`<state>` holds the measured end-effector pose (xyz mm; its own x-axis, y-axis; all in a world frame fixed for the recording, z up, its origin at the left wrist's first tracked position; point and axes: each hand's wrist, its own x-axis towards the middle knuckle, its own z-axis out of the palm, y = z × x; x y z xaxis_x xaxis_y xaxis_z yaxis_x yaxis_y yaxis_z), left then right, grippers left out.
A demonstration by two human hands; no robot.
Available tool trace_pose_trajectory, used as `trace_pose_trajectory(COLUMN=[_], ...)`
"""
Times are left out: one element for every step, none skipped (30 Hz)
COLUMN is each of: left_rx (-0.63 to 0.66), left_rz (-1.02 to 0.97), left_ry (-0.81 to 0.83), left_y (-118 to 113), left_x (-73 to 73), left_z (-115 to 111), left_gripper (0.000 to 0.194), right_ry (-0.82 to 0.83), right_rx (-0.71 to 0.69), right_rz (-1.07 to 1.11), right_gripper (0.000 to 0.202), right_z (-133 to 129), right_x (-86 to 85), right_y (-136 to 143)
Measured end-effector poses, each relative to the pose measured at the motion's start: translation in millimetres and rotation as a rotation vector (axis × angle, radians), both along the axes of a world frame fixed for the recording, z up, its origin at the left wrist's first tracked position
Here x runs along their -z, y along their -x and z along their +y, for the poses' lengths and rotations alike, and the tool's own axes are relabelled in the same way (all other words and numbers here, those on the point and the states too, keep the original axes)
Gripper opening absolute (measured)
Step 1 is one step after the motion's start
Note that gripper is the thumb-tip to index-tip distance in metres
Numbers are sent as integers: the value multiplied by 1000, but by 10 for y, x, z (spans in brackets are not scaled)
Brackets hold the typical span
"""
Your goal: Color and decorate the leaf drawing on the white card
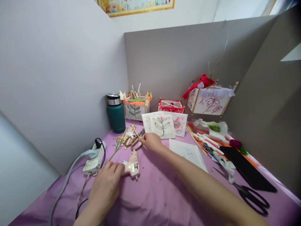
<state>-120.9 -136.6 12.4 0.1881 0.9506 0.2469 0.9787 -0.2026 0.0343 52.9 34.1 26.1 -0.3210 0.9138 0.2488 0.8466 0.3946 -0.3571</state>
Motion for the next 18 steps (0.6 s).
trace_pose_trajectory(left_rx=[-26, -50, -69, -83, -92, -93, -86, -75, -51, -12, 27, 44, 27, 17, 5, -9, -15, -25], left_rz=[17, 30, 39, 42, 45, 46, 48, 56, 60, 59, 56, 57, 62, 74, 84, 95, 105, 115], left_ry=[-5, -8, -10, -11, -13, -18, -26, -40, -52, -53, -63, -73, -88, -96, -100, -104, -99, -97], left_y=[16, 30, 43, 57, 76, 103, 141, 189, 245, 305, 363, 413, 448, 465, 461, 436, 395, 340], left_x=[1, 3, 9, 20, 40, 70, 112, 165, 229, 300, 373, 440, 496, 532, 545, 532, 496, 441], left_z=[0, 2, 6, 13, 22, 35, 52, 75, 103, 137, 173, 209, 239, 259, 267, 261, 242, 214], left_gripper=[38, 40, 41, 41, 41, 42, 42, 42, 44, 42, 38, 35, 33, 33, 34, 35, 36, 38], right_ry=[11, 19, 26, 30, 33, 35, 38, 40, 38, 23, 8, 14, 60, 113, 161, 197, 210, 204], right_rx=[2, 3, 2, 0, -3, -4, -9, -3, 9, 31, 69, 123, 187, 257, 335, 394, 449, 479], right_rz=[-11, -18, -20, -19, -14, -8, 3, 12, 30, 88, 135, 163, 187, 217, 240, 232, 190, 117], right_gripper=[27, 24, 21, 20, 20, 21, 21, 20, 20, 21, 23, 24, 23, 24, 24, 25, 26, 28], right_z=[45, 73, 82, 70, 38, -15, -89, -182, -294, -421, -559, -702, -843, -974, -1086, -1174, -1231, -1254], right_x=[21, 38, 49, 51, 43, 24, -4, -38, -77, -115, -150, -177, -194, -198, -191, -175, -152, -126], right_y=[59, 90, 90, 58, -10, -112, -247, -412, -603, -813, -1037, -1267, -1499, -1726, -1942, -2143, -2321, -2468])
